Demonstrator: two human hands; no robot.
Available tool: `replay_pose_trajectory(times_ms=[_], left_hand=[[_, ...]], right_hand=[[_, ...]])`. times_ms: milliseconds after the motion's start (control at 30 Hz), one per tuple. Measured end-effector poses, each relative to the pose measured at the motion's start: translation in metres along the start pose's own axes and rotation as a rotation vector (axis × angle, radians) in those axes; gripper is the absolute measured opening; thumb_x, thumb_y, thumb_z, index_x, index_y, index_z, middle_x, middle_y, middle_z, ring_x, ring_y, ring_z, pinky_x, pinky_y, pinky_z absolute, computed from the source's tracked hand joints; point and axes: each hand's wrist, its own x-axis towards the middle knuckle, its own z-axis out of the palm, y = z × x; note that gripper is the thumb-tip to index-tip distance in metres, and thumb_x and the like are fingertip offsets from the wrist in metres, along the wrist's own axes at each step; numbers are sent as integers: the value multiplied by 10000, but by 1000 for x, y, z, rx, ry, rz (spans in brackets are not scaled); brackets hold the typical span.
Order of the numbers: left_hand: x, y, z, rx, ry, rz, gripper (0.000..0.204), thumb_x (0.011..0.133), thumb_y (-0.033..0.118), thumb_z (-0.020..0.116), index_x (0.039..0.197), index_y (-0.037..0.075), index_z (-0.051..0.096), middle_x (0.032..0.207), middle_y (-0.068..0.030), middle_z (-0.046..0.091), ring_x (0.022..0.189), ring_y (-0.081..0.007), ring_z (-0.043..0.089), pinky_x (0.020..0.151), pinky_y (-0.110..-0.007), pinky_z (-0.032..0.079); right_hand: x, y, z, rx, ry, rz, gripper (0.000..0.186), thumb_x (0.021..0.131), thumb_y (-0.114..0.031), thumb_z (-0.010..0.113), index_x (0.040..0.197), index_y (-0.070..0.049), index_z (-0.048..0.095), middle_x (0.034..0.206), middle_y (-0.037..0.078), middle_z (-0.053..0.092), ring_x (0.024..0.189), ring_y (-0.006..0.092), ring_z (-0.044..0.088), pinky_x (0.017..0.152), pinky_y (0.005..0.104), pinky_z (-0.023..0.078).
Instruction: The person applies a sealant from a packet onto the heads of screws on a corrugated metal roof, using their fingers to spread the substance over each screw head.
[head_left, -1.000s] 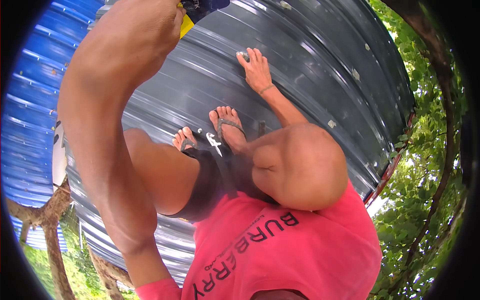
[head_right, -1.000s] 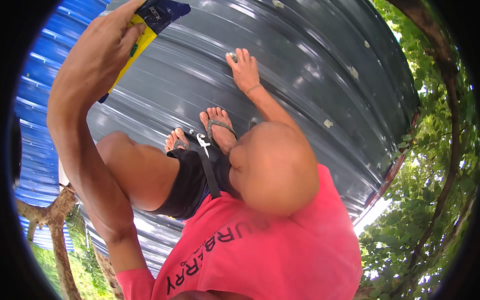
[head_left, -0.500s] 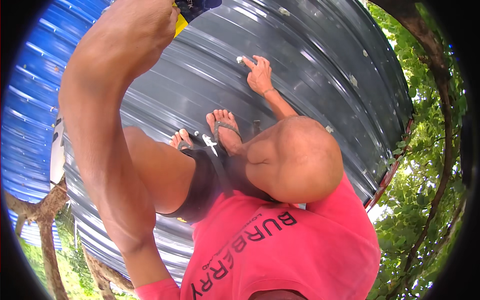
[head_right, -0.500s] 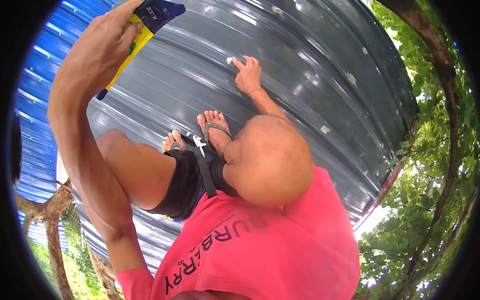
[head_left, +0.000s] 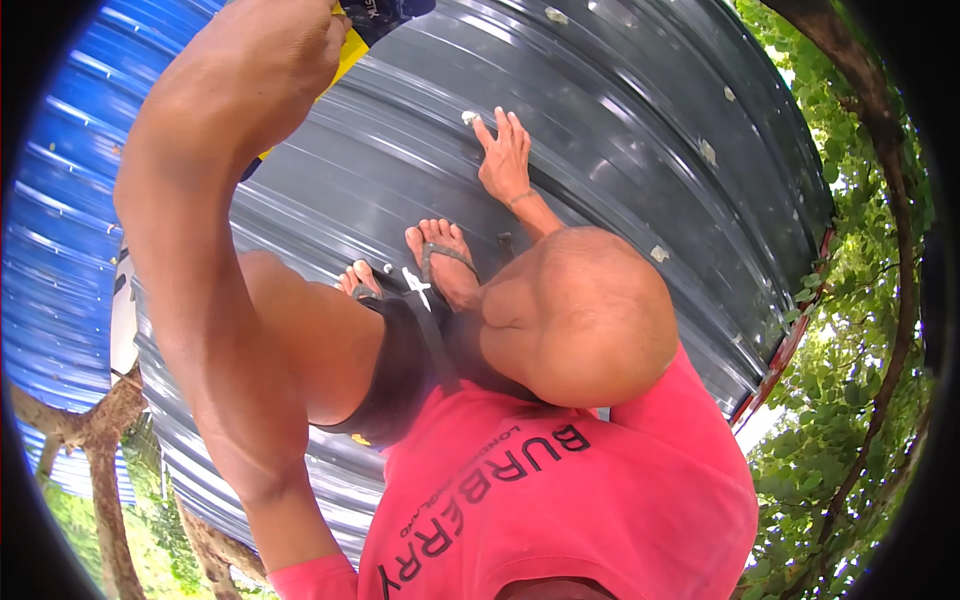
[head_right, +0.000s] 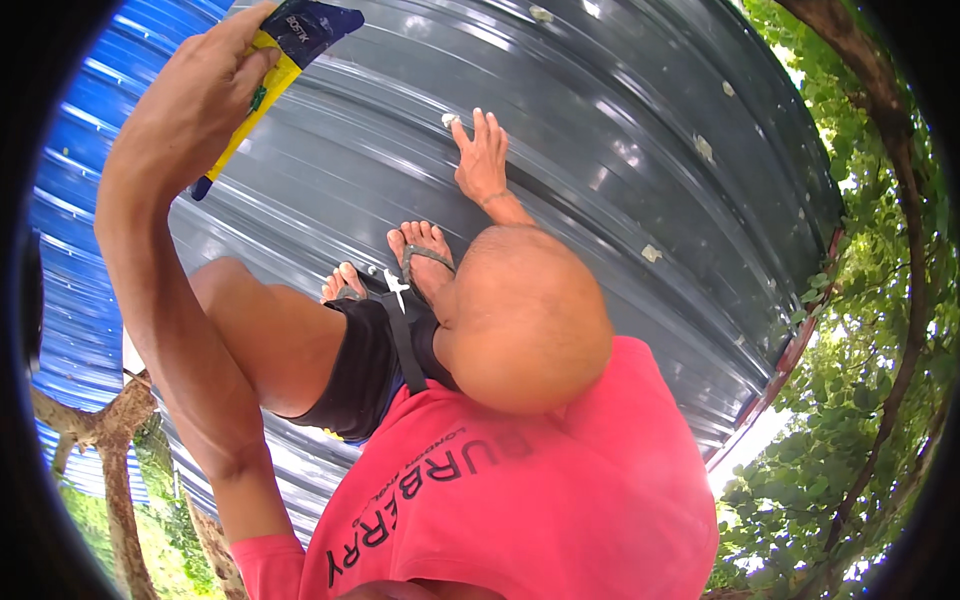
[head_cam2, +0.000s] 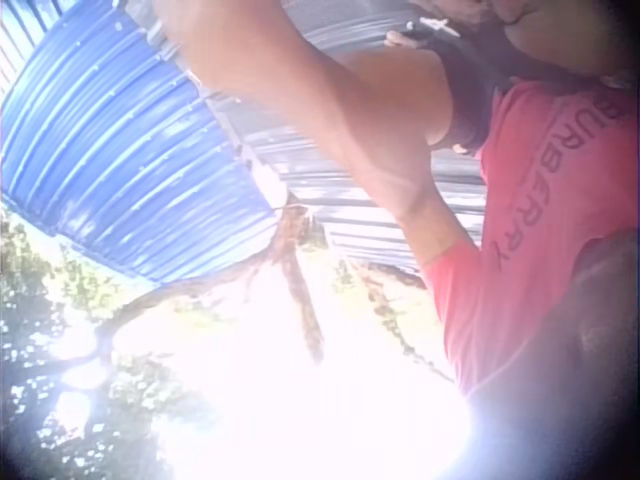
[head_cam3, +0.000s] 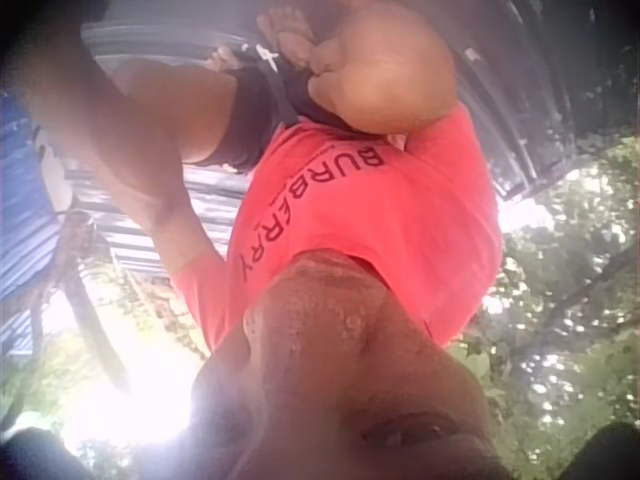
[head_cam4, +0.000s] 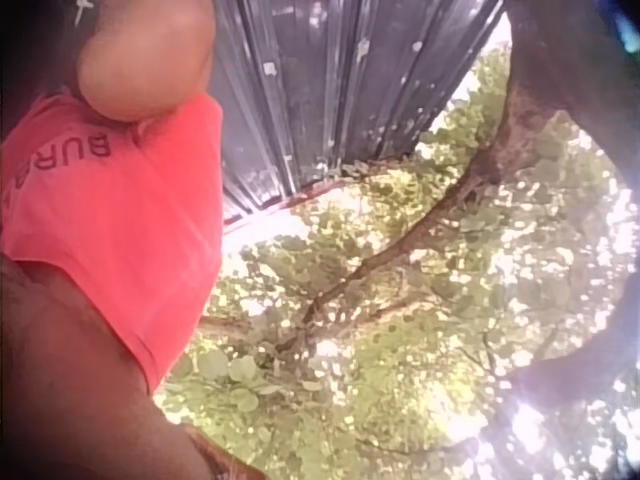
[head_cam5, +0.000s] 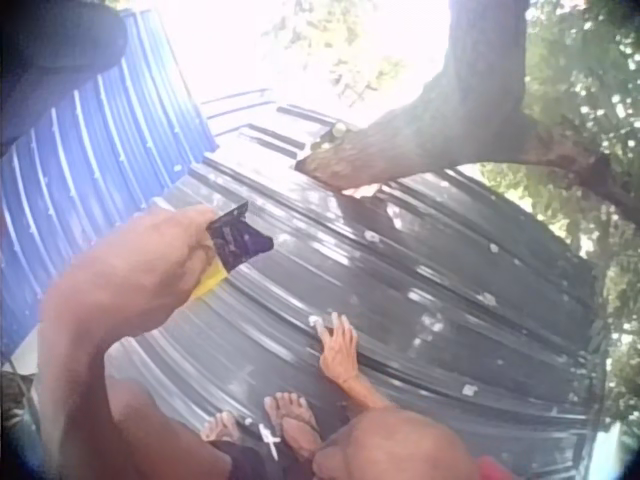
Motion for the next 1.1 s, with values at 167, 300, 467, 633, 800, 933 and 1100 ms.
replay_pose_trajectory(times_ms=[167,300,467,633,800,933,1100], left_hand=[[0,19,-5,-9,-57,-57,250,977,102,450,1078,-49,622,939,-274,691,870,-409,674,803,-473,532],[4,22,-16,-93,-190,-125,241,986,94,438,1046,-55,617,883,-245,688,797,-353,667,764,-447,534],[5,31,-21,-78,-231,-105,241,996,97,423,1013,-48,615,817,-213,666,737,-315,641,725,-427,526],[2,31,0,78,-102,-61,236,997,97,429,1005,-42,619,827,-210,664,754,-329,642,742,-440,519],[4,33,-11,-37,-164,-66,236,1002,111,446,1013,-45,622,864,-223,672,796,-344,654,770,-448,519],[2,40,1,69,-98,-86,250,1009,132,455,1024,-50,626,905,-235,682,843,-363,668,784,-459,520],[6,39,6,102,-97,-61,248,1004,136,470,1029,-56,625,906,-246,683,855,-386,673,775,-471,523]], right_hand=[[17,7,9,263,-56,275,637,797,-2,586,1418,-137,543,1558,254,331,1444,452,269,1169,585,227],[29,6,17,377,-75,330,616,792,-10,586,1393,-147,578,1553,255,344,1444,452,271,1171,583,224],[32,6,11,344,-87,254,597,799,-16,584,1372,-178,603,1552,249,355,1436,450,293,1157,577,255],[29,-2,-1,56,-69,27,593,856,-47,599,1427,-195,533,1546,232,365,1431,421,328,1097,606,338],[9,0,-3,-217,-2,-94,565,912,-93,576,1458,-202,481,1548,214,367,1439,393,331,1069,631,354],[-5,4,-8,-210,-32,-86,551,923,-99,561,1458,-198,475,1547,213,367,1439,396,330,1076,630,346],[5,3,-14,-79,16,-82,521,912,-66,554,1418,-179,499,1526,231,379,1427,408,338,1094,601,335]])
